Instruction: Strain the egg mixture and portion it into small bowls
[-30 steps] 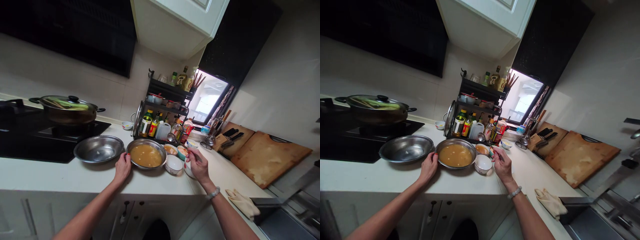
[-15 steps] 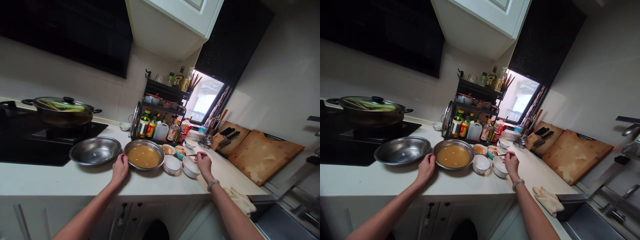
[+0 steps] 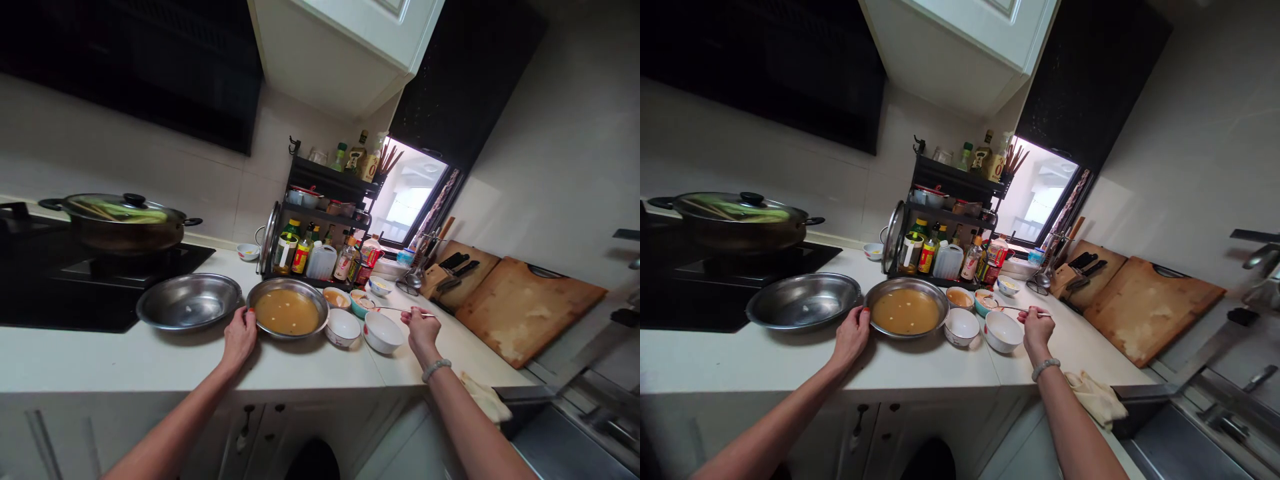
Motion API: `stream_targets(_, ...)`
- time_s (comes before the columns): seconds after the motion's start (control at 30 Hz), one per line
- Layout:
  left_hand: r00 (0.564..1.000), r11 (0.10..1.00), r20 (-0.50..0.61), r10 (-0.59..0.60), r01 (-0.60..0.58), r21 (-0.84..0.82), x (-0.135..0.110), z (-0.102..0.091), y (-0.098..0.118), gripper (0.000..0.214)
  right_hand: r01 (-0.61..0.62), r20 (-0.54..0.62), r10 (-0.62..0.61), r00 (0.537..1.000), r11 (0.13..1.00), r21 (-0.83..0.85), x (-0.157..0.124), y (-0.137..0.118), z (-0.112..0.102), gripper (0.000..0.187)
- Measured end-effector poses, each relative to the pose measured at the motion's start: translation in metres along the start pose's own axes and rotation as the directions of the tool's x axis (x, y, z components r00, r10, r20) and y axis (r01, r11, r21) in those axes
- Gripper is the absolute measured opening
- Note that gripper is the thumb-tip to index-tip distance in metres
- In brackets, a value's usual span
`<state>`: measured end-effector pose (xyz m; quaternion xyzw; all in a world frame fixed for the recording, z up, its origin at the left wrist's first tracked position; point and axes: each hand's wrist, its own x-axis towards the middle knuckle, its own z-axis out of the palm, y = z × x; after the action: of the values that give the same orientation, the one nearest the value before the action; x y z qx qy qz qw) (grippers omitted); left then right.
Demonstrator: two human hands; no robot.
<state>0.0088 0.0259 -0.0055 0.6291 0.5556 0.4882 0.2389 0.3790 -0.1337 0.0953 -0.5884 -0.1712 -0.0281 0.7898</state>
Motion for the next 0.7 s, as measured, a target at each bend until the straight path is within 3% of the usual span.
stream_targets(0.23, 1.000, 1.000, 0.002, -0.022, 0.022, 0.012, 0.000, 0.000, 0.001, 0.046, 0.012, 0.054, -0.016, 0.998, 0.998, 0.067, -0.008, -0.013, -0.001, 0.023)
stream_targets(0.43, 1.000, 1.000, 0.011, -0.010, 0.010, -0.001, 0.000, 0.000, 0.000, 0.047, 0.027, 0.161, -0.043, 0.986, 0.995, 0.101, -0.032, -0.024, 0.013, 0.030)
stream_targets(0.6, 1.000, 1.000, 0.016, -0.007, 0.008, -0.011, 0.000, 0.000, 0.000, 0.046, 0.048, 0.339, -0.078, 0.938, 0.994, 0.095, -0.067, -0.036, 0.027, 0.039)
stream_targets(0.7, 1.000, 1.000, 0.010, -0.003, 0.003, -0.013, 0.000, 0.001, -0.001, 0.046, 0.130, 0.460, -0.147, 0.876, 0.989, 0.067, -0.089, -0.042, 0.032, 0.038)
